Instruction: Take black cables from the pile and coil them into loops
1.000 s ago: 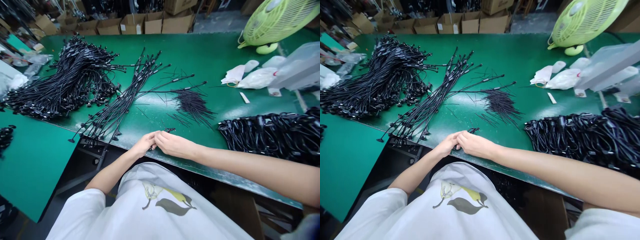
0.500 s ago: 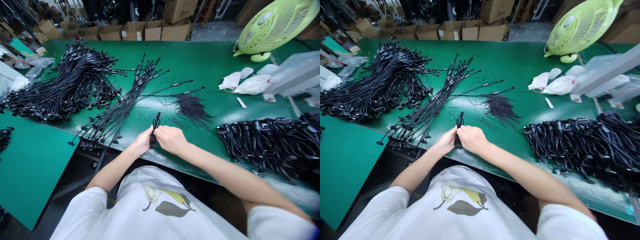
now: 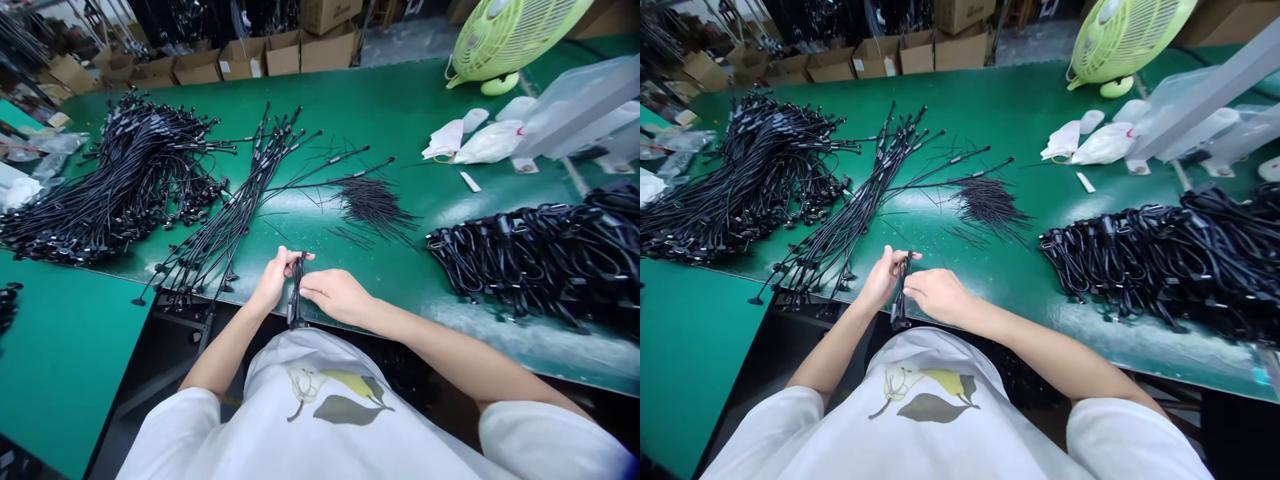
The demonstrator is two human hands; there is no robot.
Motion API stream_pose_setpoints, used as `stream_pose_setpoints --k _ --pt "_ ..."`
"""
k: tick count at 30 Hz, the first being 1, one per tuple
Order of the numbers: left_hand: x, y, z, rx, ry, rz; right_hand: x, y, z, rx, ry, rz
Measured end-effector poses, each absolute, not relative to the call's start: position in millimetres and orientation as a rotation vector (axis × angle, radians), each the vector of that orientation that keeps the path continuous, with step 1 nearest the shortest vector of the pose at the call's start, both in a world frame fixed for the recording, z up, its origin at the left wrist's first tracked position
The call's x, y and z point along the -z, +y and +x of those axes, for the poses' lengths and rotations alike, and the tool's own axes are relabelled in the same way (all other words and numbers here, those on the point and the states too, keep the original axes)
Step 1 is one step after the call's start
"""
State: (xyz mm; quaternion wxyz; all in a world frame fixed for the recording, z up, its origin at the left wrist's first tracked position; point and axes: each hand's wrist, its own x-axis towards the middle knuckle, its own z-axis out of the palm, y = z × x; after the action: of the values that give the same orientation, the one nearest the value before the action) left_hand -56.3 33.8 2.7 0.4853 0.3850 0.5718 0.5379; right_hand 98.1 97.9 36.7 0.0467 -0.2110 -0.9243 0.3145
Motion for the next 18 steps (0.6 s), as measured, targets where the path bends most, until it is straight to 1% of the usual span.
stream_pose_setpoints --k 2,4,7,9,12,14,18 --pt "-16 26 -59 -1.365 1.391 1.135 -33 102 97 -0.982 -2.829 -0.771" --pt "-21 19 -57 -1.297 1.372 1.303 -29 111 98 -0.928 -2.735 -0.925" --pt "-6 17 -48 -1.118 1.432 1.293 -28 121 101 -0.854 -2.604 -0.979" --pt "9 20 -44 -1.079 1.472 1.154 -30 121 103 -0.928 -2.569 -0.919" --pt "17 25 -45 -1.141 1.342 0.942 -30 114 106 -1.231 -2.488 -0.797" --pt "10 25 -47 -1.187 1.237 0.962 -27 111 106 -1.487 -2.387 -0.786" --pt "-3 20 -46 -1.279 1.280 1.159 -9 106 102 -2.256 -1.825 -0.809"
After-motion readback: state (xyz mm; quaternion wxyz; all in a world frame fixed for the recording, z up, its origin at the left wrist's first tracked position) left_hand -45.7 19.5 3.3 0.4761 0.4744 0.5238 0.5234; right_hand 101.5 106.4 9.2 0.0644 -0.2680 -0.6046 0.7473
